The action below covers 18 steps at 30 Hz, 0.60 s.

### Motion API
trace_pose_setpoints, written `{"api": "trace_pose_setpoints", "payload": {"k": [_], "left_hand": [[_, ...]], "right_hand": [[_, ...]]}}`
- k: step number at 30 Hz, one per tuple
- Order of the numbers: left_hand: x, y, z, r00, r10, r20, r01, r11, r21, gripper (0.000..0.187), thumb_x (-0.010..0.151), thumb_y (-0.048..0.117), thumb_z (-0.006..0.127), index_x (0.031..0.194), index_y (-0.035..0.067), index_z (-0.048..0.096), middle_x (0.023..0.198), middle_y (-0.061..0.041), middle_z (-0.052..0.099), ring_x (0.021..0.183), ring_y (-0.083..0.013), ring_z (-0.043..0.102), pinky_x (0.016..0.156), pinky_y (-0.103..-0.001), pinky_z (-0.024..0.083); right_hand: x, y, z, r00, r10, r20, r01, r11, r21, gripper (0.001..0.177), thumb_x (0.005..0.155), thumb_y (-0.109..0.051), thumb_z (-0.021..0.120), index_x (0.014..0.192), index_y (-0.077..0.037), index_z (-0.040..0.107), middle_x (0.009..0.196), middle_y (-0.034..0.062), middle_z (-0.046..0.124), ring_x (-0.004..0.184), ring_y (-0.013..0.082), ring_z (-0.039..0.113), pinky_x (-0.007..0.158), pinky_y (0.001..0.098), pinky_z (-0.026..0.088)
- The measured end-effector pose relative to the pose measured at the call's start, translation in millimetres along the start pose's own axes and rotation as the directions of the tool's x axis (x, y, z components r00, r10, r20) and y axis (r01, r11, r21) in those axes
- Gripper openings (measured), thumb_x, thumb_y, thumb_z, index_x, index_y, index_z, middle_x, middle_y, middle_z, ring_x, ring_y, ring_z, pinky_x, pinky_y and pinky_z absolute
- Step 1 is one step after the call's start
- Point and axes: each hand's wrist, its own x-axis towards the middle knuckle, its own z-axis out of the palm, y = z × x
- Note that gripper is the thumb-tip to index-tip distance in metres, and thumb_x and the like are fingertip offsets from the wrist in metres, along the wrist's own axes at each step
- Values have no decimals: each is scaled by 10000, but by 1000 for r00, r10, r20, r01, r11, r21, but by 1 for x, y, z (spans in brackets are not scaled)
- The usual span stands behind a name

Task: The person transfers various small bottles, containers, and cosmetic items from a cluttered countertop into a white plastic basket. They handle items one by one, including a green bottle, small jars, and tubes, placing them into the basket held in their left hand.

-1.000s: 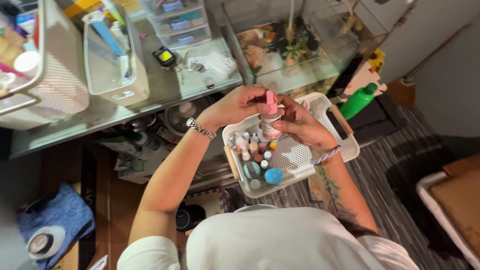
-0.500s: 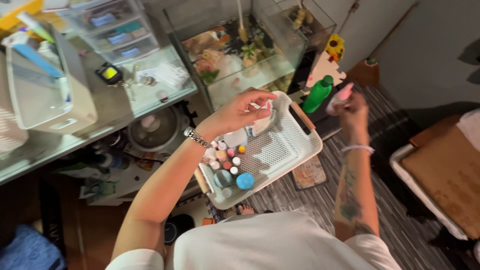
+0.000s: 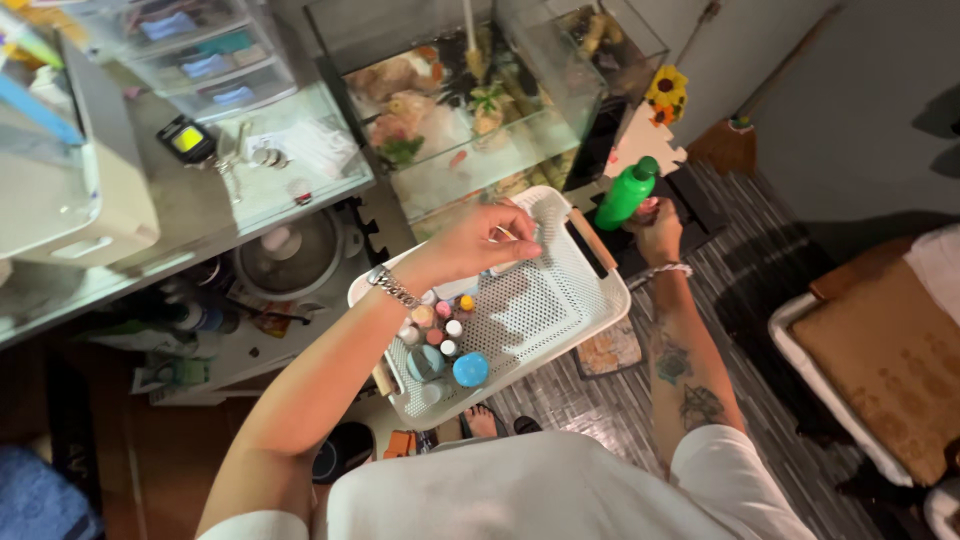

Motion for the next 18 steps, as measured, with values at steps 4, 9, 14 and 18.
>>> {"api": "trace_pose_setpoints", "payload": {"k": [4, 9, 14, 18], "left_hand": [[-15, 3, -9, 993, 96, -72, -90, 993, 75, 234, 943, 230, 746, 1070, 42, 691, 1044, -14, 714, 953, -88, 673, 827, -273, 567], [-49, 34, -41, 970, 95, -225, -80, 994, 75, 178, 1006, 105, 667, 1161, 18, 683, 997, -15, 729, 897, -73, 640, 805, -252, 543], [-91, 71, -77, 897, 160, -411, -88, 978, 188, 154, 1011, 81, 674, 1146, 8, 686, 994, -17, 722, 926, -73, 655, 818, -248, 552], [-133, 77, -106, 827, 183, -532, -57, 968, 245, 122, 1015, 79, 668, 1117, 19, 697, 993, -19, 728, 915, -68, 668, 816, -264, 581]], "right_hand": [[13, -37, -36, 999, -35, 27, 42, 952, -303, 509, 759, -153, 932, 1041, 25, 547, 970, 120, 604, 867, 221, 565, 786, 442, 547], [25, -196, -66, 984, -170, -61, 180, 935, 304, 393, 1041, 51, 807, 1266, 27, 486, 1093, 118, 539, 919, 163, 547, 822, 296, 498], [-24, -388, 2, 677, -557, 481, 253, 790, 559, 536, 928, 81, 685, 1429, -13, 518, 1301, 90, 638, 1205, 182, 651, 1003, 331, 565], [-54, -483, 56, 508, -675, 535, 111, 668, 736, 503, 977, 58, 670, 1450, -4, 507, 1350, 90, 591, 1239, 189, 605, 1041, 337, 527]]}}
